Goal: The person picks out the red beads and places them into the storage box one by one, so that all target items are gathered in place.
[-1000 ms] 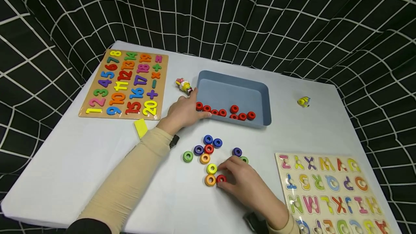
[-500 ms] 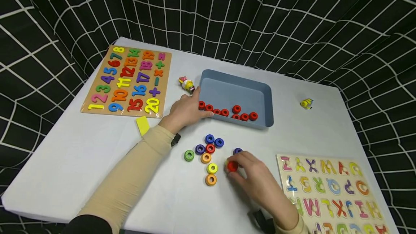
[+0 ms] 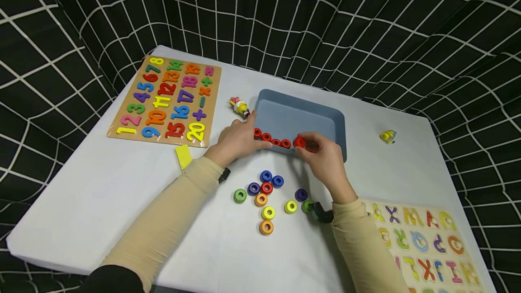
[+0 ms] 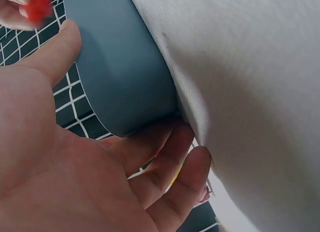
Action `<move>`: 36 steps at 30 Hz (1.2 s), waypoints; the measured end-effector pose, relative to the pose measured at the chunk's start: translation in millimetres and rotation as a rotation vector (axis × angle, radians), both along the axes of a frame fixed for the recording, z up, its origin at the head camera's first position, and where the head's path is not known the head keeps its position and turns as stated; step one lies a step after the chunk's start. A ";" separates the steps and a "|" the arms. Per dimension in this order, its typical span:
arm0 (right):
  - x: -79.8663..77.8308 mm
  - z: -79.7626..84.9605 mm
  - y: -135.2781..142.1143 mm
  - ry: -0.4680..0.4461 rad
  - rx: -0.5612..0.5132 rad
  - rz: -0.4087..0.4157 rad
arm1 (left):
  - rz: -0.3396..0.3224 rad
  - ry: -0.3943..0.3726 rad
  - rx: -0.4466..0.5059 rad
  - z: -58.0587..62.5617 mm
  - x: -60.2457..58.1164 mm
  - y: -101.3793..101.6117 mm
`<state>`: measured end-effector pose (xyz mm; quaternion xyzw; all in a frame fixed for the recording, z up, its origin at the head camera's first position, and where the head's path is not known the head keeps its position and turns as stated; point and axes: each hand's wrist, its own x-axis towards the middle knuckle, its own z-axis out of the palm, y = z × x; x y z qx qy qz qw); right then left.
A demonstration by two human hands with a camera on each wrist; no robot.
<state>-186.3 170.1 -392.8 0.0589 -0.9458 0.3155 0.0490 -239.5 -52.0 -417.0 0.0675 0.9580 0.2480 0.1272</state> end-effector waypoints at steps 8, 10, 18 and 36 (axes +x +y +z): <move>-37.5 -4.4 -14.7 -0.002 0.109 0.002 | -0.005 0.010 -0.010 -0.5 -0.4 0.5; -41.7 -5.4 -16.9 -0.018 0.121 0.006 | -0.006 0.012 -0.014 -0.5 -0.2 0.9; -47.3 -8.1 -20.4 -0.081 0.184 0.003 | 0.002 0.016 -0.015 -2.0 -0.3 0.6; 46.9 4.8 -41.5 -0.091 0.252 0.465 | 0.003 0.002 -0.011 -0.2 -0.1 -0.2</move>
